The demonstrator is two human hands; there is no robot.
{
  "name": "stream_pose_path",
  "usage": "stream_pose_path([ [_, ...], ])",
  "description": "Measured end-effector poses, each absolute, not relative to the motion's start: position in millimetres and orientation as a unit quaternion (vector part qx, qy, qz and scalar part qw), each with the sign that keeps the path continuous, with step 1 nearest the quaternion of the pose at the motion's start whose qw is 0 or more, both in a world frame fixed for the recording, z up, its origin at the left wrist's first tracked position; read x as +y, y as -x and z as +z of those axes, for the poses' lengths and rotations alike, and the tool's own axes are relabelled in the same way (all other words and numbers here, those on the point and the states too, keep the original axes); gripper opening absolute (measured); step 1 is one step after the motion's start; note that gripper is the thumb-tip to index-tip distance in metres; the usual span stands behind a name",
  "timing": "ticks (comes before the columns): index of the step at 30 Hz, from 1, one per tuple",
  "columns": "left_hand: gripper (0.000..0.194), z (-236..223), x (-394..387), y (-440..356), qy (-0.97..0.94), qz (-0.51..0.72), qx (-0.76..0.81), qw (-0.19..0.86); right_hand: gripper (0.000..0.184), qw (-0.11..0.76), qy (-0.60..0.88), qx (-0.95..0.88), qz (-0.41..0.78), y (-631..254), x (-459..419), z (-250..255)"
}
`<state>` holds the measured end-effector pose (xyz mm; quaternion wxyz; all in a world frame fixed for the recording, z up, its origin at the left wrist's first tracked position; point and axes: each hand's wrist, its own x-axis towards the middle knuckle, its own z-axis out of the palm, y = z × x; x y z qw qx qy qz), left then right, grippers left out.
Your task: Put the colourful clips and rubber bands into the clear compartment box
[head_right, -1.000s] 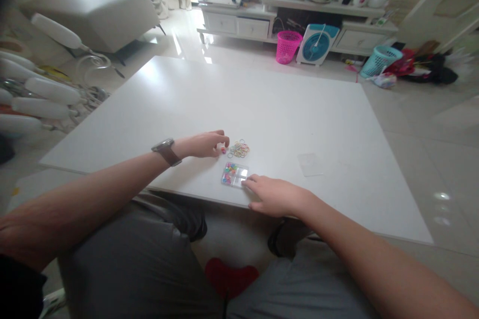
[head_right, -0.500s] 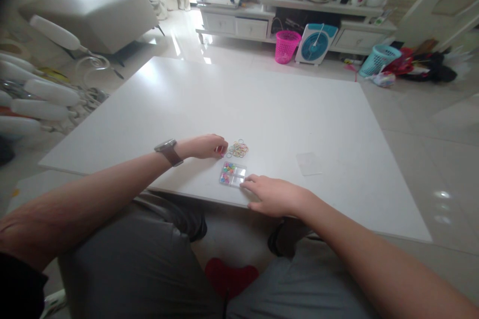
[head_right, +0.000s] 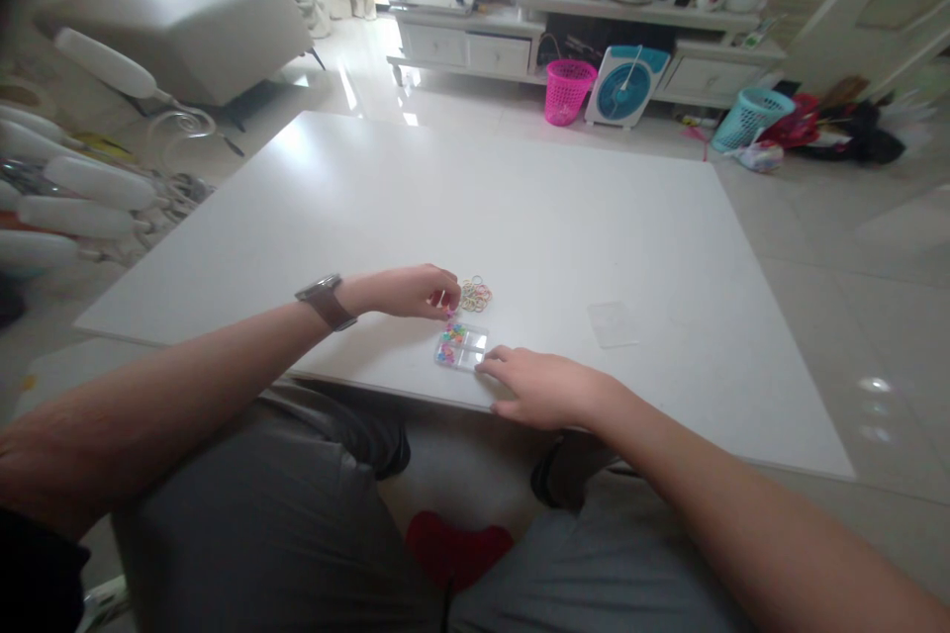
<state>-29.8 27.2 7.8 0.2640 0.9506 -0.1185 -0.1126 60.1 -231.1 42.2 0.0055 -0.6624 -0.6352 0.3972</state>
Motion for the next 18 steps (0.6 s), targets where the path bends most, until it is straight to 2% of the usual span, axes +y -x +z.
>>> stream_pose_path([
  [6, 0.005, 18, 5, 33, -0.925, -0.123, -0.19, 0.306, 0.06, 0.013, 0.667, -0.627, 0.402, -60, -231, 41],
  [18, 0.01, 15, -12, 37, -0.936, -0.162, -0.194, 0.245, 0.058, 0.025, 0.667, -0.628, 0.401, -60, -230, 41],
])
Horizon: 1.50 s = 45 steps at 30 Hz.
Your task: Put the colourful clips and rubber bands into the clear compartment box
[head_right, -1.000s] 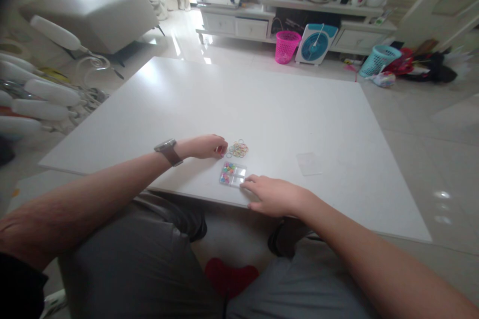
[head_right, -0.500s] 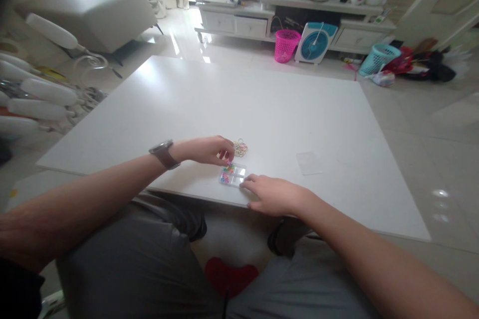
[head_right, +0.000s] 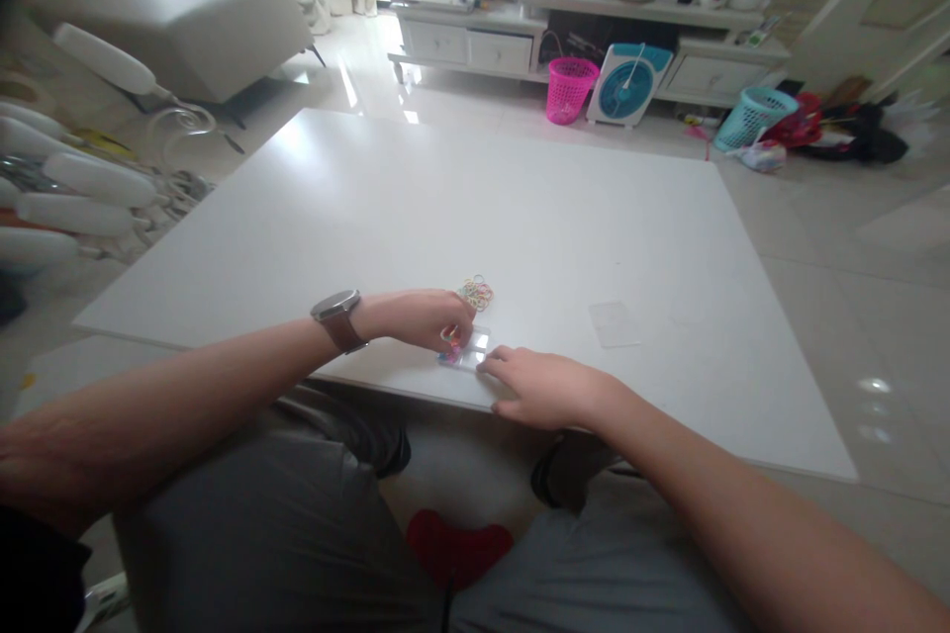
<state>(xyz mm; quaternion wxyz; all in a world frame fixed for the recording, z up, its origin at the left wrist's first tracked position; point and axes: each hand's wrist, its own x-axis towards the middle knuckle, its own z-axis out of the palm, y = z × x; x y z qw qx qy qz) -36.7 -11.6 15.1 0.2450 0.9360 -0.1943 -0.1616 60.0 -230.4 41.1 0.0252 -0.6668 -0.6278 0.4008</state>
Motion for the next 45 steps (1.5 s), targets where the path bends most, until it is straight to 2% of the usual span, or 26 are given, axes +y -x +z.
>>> stream_pose_path([
  [20, 0.017, 16, -9, 35, -0.933, -0.165, -0.173, 0.267, 0.061, 0.003, 0.665, -0.631, 0.4, -60, -230, 40],
  [27, 0.013, 15, -7, 35, -0.942, -0.179, -0.149, 0.241, 0.058, 0.015, 0.665, -0.631, 0.399, -61, -231, 38],
  [32, 0.012, 12, -1, 34, -0.959, -0.127, -0.12, 0.223, 0.057, 0.009, 0.664, -0.632, 0.4, -61, -231, 38],
  [45, 0.009, 3, 1, 31, -0.954, -0.157, -0.147, 0.21, 0.06, 0.002, 0.66, -0.637, 0.398, -61, -230, 39],
])
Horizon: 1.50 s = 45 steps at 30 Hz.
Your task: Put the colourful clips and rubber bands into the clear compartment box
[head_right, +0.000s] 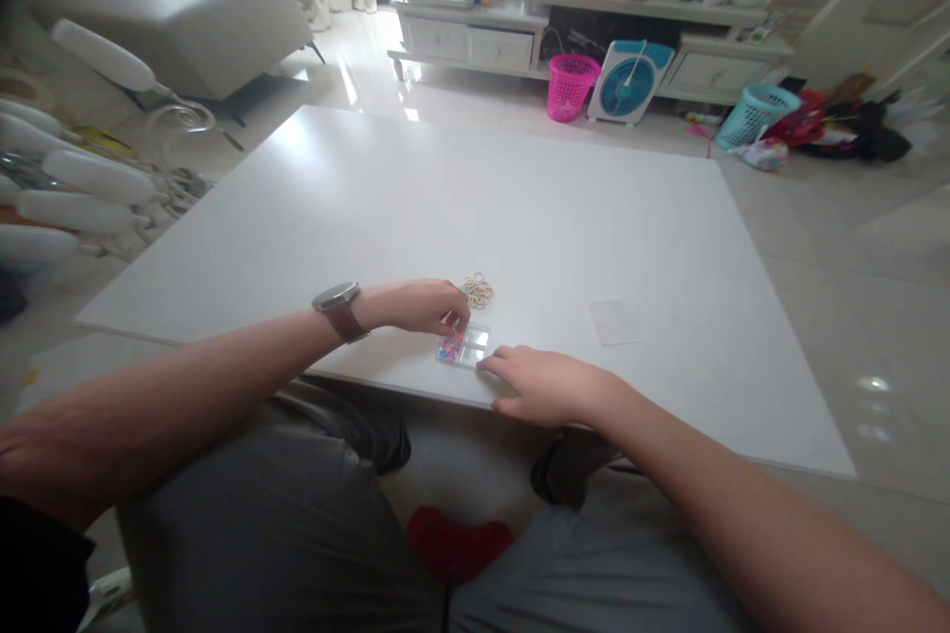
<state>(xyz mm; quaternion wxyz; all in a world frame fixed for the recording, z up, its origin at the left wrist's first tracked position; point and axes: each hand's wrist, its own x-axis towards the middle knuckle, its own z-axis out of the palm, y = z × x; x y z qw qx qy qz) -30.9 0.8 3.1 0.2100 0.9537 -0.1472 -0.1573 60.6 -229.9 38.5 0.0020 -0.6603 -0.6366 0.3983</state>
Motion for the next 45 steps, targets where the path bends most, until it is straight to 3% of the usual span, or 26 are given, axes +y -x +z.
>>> stream_pose_path([
  [25, 0.009, 6, 4, 31, -0.948, -0.156, -0.154, 0.231, 0.059, 0.007, 0.656, -0.64, 0.401, -61, -231, 39],
  [32, 0.011, 7, 1, 31, -0.918, -0.173, -0.186, 0.305, 0.06, 0.001, 0.66, -0.634, 0.403, -61, -230, 39],
  [45, 0.01, 11, -5, 34, -0.923, -0.171, -0.18, 0.294, 0.058, 0.006, 0.66, -0.636, 0.4, -61, -231, 38],
])
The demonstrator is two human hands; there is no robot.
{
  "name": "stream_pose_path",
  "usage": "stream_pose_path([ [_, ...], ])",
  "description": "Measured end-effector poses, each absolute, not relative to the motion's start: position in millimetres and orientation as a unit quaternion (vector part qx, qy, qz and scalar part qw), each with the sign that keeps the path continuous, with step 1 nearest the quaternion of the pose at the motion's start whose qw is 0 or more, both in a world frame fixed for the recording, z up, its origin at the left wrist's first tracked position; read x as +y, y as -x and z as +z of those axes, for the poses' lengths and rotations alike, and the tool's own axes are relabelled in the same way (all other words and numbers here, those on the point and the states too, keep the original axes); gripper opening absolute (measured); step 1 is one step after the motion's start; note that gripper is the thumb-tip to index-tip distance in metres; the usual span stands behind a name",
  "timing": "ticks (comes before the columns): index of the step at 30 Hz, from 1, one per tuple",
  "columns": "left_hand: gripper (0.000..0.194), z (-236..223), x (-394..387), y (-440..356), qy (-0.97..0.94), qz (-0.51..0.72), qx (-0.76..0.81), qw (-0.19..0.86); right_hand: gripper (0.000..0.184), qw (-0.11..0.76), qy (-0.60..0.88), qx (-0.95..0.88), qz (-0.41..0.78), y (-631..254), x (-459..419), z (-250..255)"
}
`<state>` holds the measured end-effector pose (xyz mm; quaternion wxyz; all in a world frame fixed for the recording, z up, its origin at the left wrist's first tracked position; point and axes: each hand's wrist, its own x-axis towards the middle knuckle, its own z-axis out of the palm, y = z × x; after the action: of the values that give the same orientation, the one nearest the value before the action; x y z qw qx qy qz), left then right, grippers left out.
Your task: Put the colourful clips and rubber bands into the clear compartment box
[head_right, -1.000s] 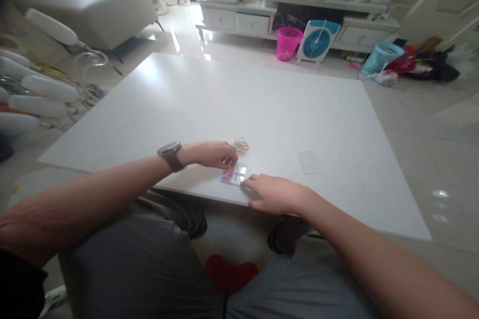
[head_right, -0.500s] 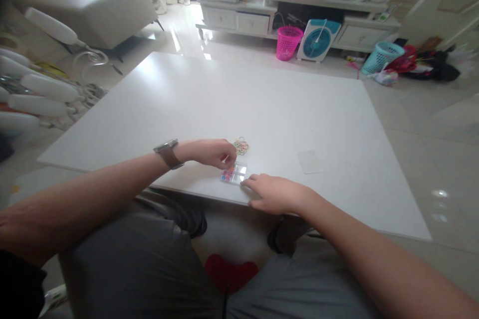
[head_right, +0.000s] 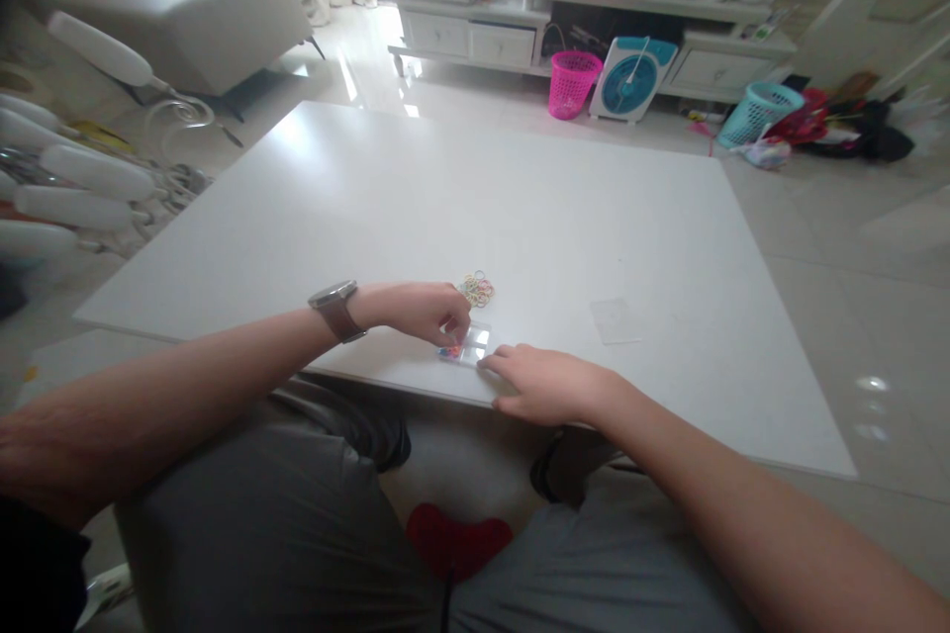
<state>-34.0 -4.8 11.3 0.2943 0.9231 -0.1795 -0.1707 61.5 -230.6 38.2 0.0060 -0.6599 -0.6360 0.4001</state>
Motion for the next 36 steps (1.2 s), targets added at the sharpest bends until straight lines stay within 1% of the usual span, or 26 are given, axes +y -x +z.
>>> stream_pose_path([
  [4, 0.006, 7, -5, 34, -0.922, -0.166, -0.184, 0.299, 0.058, 0.003, 0.659, -0.637, 0.4, -61, -230, 39],
  [13, 0.008, 5, -11, 36, -0.943, -0.158, -0.149, 0.253, 0.059, -0.001, 0.658, -0.64, 0.398, -60, -229, 41],
  [16, 0.005, 6, -11, 37, -0.945, -0.163, -0.148, 0.242, 0.059, 0.001, 0.657, -0.639, 0.399, -60, -230, 40],
  [19, 0.005, 5, -8, 36, -0.94, -0.165, -0.164, 0.251, 0.06, 0.006, 0.658, -0.639, 0.4, -61, -230, 39],
  [24, 0.012, 3, -7, 35, -0.922, -0.182, -0.185, 0.287, 0.061, 0.005, 0.657, -0.639, 0.4, -61, -231, 38],
  [27, 0.015, 6, -10, 34, -0.924, -0.2, -0.17, 0.28, 0.061, 0.006, 0.656, -0.64, 0.399, -61, -230, 38],
  [31, 0.012, 11, -9, 33, -0.924, -0.212, -0.168, 0.272, 0.06, 0.001, 0.656, -0.639, 0.4, -61, -230, 40],
  [33, 0.011, 14, -5, 33, -0.931, -0.192, -0.163, 0.266, 0.06, -0.001, 0.658, -0.636, 0.402, -61, -231, 41],
  [36, 0.014, 17, 3, 32, -0.961, -0.117, -0.109, 0.227, 0.06, 0.001, 0.658, -0.637, 0.401, -61, -231, 40],
])
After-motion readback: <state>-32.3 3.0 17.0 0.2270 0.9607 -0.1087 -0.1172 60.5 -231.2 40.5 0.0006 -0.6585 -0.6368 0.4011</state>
